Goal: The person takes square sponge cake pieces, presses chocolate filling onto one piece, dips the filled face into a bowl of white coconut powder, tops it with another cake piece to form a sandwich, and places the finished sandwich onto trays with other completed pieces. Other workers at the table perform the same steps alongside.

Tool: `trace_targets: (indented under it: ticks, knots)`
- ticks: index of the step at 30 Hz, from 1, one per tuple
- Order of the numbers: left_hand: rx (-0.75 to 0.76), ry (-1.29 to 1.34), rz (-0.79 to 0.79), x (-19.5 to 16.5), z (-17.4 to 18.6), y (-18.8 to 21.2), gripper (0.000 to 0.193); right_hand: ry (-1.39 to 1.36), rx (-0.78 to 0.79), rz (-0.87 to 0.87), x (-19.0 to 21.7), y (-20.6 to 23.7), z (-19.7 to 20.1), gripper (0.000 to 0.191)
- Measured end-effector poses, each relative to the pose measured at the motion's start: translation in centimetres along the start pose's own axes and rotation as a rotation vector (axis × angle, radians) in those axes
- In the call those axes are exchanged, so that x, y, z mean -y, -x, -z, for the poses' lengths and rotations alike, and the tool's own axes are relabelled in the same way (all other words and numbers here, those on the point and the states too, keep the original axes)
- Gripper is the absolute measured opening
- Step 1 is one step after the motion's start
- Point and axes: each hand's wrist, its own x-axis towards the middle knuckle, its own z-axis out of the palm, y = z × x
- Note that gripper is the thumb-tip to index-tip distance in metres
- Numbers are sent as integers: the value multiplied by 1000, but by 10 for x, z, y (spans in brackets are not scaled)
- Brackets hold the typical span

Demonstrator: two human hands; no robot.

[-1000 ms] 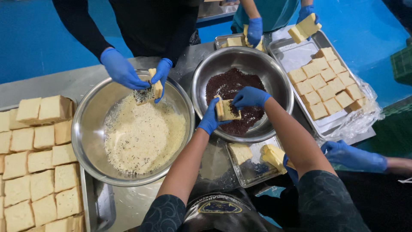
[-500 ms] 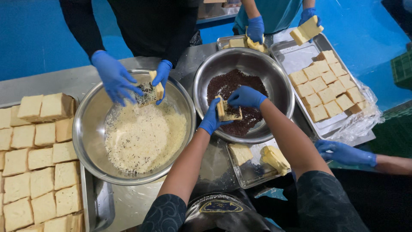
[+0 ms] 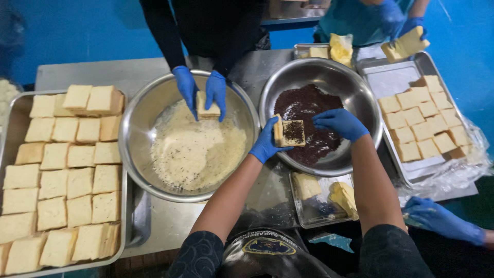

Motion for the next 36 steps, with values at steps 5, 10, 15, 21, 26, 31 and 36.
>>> trace_targets:
  ticks: [5, 10, 15, 21, 26, 31, 36]
  knots:
    - [-127, -137, -17, -7, -4, 1, 88, 314, 61, 14, 20, -12, -30, 26]
    - [-193, -195, 11, -2, -4, -2, 98, 741, 49, 172, 32, -31, -55, 26]
    - [-227, -191, 30, -2, -2, -7, 107, 854, 15, 256, 31, -38, -66, 26]
    - [-171, -171, -2, -1, -8, -12, 102, 835, 23, 262, 16, -23, -64, 25]
    - [33, -5, 5, -7, -7, -6, 86, 447, -83, 28, -6, 5, -19, 29]
    - [79, 159, -19, -34, 27, 34, 69, 1129, -508, 240, -24, 14, -48, 54]
    - [103, 143, -160, -96, 68, 108, 67, 492, -298, 337, 3, -17, -147, 36]
